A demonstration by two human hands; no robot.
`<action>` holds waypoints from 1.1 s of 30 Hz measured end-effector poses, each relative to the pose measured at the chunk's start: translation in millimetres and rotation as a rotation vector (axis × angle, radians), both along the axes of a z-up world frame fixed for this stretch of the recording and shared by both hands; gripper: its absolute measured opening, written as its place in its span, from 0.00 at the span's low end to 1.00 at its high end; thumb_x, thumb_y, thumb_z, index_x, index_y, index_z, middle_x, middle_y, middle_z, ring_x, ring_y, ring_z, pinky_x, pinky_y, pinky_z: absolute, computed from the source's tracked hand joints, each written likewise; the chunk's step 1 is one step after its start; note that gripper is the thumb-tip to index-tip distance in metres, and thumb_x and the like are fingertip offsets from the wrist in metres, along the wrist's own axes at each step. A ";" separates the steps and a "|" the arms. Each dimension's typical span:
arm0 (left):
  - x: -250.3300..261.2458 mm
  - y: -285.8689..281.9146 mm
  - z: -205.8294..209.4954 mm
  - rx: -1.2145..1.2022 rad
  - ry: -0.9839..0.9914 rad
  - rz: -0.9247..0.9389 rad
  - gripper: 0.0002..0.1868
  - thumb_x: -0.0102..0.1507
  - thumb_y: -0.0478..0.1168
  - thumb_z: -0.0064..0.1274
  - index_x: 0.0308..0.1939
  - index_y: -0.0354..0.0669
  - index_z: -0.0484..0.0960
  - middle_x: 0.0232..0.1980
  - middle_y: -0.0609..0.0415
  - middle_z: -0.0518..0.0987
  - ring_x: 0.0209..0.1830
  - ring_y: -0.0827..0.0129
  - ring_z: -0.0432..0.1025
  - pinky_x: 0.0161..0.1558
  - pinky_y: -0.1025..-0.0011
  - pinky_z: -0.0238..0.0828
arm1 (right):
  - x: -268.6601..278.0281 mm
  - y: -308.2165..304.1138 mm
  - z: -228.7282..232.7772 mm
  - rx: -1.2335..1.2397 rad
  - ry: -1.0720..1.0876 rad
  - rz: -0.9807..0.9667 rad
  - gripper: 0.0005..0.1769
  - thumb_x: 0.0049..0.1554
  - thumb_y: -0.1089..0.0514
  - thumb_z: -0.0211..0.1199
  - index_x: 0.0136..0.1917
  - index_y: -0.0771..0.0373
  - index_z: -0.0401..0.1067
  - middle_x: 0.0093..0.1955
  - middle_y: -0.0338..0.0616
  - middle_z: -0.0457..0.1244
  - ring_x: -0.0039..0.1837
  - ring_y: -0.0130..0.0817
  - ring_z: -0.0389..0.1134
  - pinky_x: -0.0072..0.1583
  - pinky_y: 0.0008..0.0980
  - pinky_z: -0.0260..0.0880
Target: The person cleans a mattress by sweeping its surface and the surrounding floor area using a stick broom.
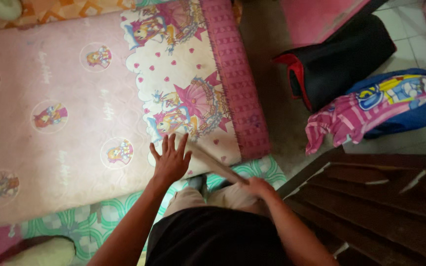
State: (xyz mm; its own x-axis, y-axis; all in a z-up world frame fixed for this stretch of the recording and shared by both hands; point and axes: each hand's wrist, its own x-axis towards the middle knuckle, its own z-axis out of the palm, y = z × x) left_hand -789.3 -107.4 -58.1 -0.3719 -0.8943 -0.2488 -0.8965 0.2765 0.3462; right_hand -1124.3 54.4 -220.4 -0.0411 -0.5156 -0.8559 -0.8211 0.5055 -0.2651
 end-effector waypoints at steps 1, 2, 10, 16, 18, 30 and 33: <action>0.4 0.5 0.8 -0.003 0.004 0.021 0.34 0.68 0.55 0.44 0.78 0.59 0.54 0.78 0.39 0.54 0.80 0.43 0.44 0.67 0.23 0.27 | -5.6 -0.6 6.2 -0.042 0.017 -0.083 0.42 0.52 0.24 0.58 0.58 0.63 0.79 0.54 0.61 0.71 0.58 0.55 0.73 0.59 0.49 0.72; 0.2 -4.0 2.3 -0.018 0.008 0.047 0.35 0.68 0.54 0.44 0.78 0.58 0.55 0.78 0.39 0.55 0.80 0.43 0.45 0.67 0.23 0.27 | -17.9 -9.7 12.4 -0.095 0.032 -0.161 0.41 0.52 0.25 0.58 0.58 0.62 0.80 0.54 0.61 0.71 0.58 0.55 0.73 0.59 0.49 0.72; -42.0 -5.9 2.6 -0.081 -0.077 0.249 0.35 0.67 0.54 0.45 0.78 0.58 0.56 0.77 0.39 0.57 0.78 0.43 0.48 0.65 0.21 0.29 | -160.9 -97.8 0.0 -0.140 0.157 -0.504 0.40 0.59 0.29 0.59 0.42 0.75 0.74 0.33 0.57 0.69 0.36 0.49 0.71 0.42 0.52 0.69; -145.1 7.5 -5.7 -0.051 -0.130 0.440 0.35 0.68 0.55 0.44 0.79 0.60 0.55 0.77 0.40 0.58 0.79 0.44 0.50 0.65 0.20 0.32 | -211.5 -127.0 -19.5 0.210 -0.028 0.120 0.39 0.56 0.27 0.61 0.42 0.71 0.79 0.37 0.55 0.69 0.37 0.48 0.71 0.44 0.50 0.72; -189.9 11.5 -3.2 -0.024 -0.131 0.503 0.36 0.67 0.56 0.43 0.79 0.62 0.54 0.77 0.40 0.58 0.78 0.43 0.49 0.64 0.20 0.31 | -227.2 -143.1 -3.7 0.177 -0.063 0.356 0.40 0.54 0.25 0.61 0.44 0.68 0.80 0.40 0.55 0.70 0.40 0.49 0.72 0.46 0.49 0.73; -310.3 9.6 8.4 -0.082 -0.038 0.738 0.37 0.68 0.57 0.42 0.80 0.62 0.53 0.78 0.39 0.58 0.79 0.43 0.49 0.65 0.21 0.30 | -368.6 -293.2 44.0 -0.315 0.328 0.243 0.41 0.56 0.23 0.55 0.45 0.64 0.80 0.44 0.58 0.70 0.51 0.58 0.72 0.52 0.55 0.71; -308.9 8.8 0.9 -0.067 -0.021 0.781 0.37 0.68 0.58 0.43 0.80 0.62 0.53 0.78 0.39 0.57 0.78 0.43 0.49 0.65 0.22 0.30 | -360.8 -309.4 42.2 -0.142 0.231 0.016 0.40 0.58 0.26 0.56 0.38 0.68 0.78 0.33 0.55 0.70 0.40 0.52 0.76 0.46 0.52 0.77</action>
State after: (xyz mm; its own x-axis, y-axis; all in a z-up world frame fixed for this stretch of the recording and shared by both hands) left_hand -1098.1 -98.6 -57.3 0.3750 -0.9083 -0.1854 -0.8463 -0.4171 0.3314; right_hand -1485.0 -255.0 -178.2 -0.2179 -0.6317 -0.7440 -0.8758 0.4630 -0.1366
